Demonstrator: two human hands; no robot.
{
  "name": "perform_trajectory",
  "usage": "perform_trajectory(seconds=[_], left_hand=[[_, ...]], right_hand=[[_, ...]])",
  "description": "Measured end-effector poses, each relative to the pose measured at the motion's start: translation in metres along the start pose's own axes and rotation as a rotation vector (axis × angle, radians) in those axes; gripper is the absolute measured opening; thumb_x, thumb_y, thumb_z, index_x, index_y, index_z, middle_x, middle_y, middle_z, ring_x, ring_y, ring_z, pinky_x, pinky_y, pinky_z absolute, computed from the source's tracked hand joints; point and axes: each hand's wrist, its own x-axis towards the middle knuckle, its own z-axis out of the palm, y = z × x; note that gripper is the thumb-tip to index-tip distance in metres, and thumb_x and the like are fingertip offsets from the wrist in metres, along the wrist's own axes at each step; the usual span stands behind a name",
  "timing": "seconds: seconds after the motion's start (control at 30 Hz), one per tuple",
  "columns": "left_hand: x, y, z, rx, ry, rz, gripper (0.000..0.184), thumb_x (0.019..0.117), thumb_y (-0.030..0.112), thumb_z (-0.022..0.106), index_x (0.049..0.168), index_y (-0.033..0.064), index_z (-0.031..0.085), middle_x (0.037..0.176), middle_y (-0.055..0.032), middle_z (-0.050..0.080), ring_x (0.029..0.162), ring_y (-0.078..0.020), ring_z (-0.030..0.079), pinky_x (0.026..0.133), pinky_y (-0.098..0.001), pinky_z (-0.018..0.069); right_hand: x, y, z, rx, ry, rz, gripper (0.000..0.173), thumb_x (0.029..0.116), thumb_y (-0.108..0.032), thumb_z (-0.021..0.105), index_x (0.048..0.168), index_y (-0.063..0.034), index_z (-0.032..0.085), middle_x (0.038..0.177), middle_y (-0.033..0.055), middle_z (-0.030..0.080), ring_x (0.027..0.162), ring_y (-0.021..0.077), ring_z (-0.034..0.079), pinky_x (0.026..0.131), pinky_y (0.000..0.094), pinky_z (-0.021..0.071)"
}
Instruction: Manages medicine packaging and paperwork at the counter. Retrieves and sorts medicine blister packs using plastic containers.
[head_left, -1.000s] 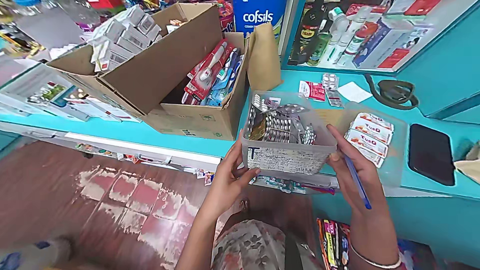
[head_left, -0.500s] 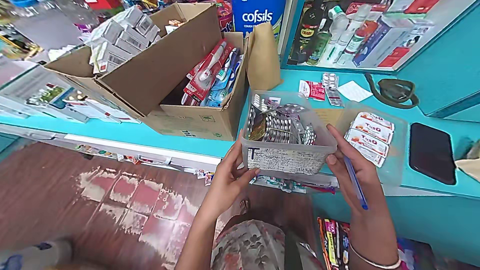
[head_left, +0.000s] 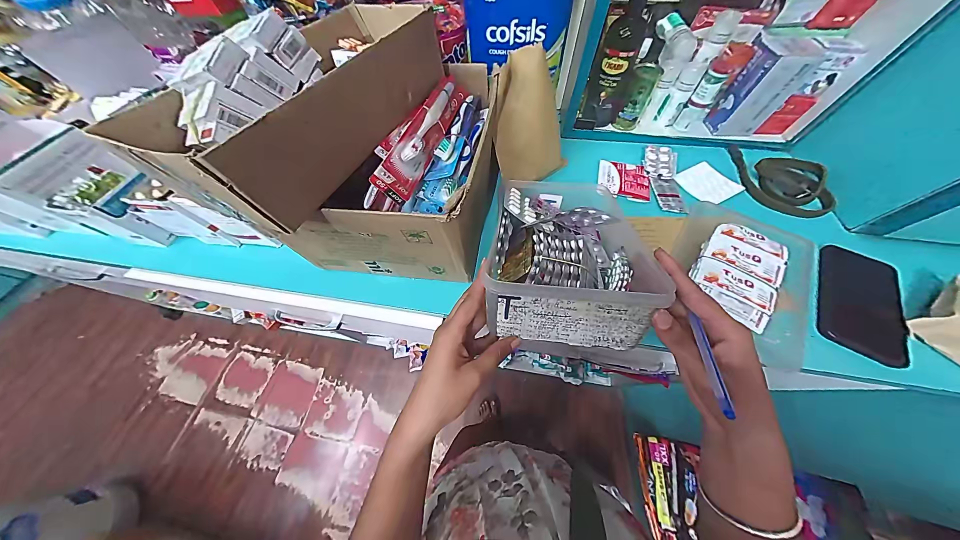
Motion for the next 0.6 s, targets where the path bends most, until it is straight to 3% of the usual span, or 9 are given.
perform_trajectory(seconds=[0.1,0.2,0.27,0.37,0.6], left_hand=[[0.001,0.001,0.000,-0.006,0.006,-0.005,0.084,0.0881,-0.011,0.068,0.158,-0.0067,0.022,0.157,-0.0204,0.038,0.124,-0.0204,0.064,0.095,-0.0323,0.0613],[0.001,0.002,0.000,0.001,0.015,-0.007,0.085,0.0874,-0.012,0.068,0.158,-0.0062,0.022,0.157,-0.0203,0.039,0.123,-0.0195,0.065,0.095,-0.0312,0.0612],[0.001,0.003,0.000,0.003,0.019,-0.010,0.085,0.0868,-0.013,0.068,0.158,-0.0059,0.022,0.157,-0.0197,0.039,0.123,-0.0190,0.064,0.094,-0.0307,0.0613],[0.001,0.005,0.000,0.006,0.025,-0.018,0.085,0.0865,-0.013,0.068,0.158,-0.0057,0.022,0.157,-0.0197,0.039,0.121,-0.0184,0.065,0.093,-0.0305,0.0615],[0.002,0.005,-0.001,0.015,0.004,-0.017,0.084,0.0882,-0.012,0.067,0.158,-0.0063,0.020,0.157,-0.0203,0.038,0.123,-0.0184,0.064,0.095,-0.0305,0.0608]], right_hand=[[0.000,-0.001,0.002,-0.018,-0.017,0.032,0.083,0.0916,-0.025,0.076,0.156,0.0048,0.032,0.140,0.0047,0.064,0.121,0.0096,0.065,0.104,0.0245,0.0545],[-0.004,0.003,0.005,-0.172,-0.021,0.023,0.097,0.0849,-0.025,0.082,0.158,0.0055,0.026,0.142,0.0069,0.061,0.123,0.0044,0.063,0.105,0.0205,0.0523],[-0.010,0.006,0.008,-0.344,-0.016,-0.011,0.104,0.0843,-0.035,0.082,0.159,0.0067,0.022,0.143,0.0155,0.059,0.126,0.0040,0.060,0.105,0.0192,0.0499],[-0.015,0.009,0.014,-0.562,-0.014,-0.060,0.115,0.0828,-0.046,0.080,0.159,0.0101,0.015,0.143,0.0275,0.056,0.127,0.0115,0.061,0.103,0.0219,0.0494],[-0.017,0.013,0.020,-0.599,0.016,-0.087,0.117,0.0811,-0.043,0.081,0.158,0.0135,0.012,0.144,0.0320,0.052,0.130,0.0129,0.059,0.105,0.0197,0.0465]])
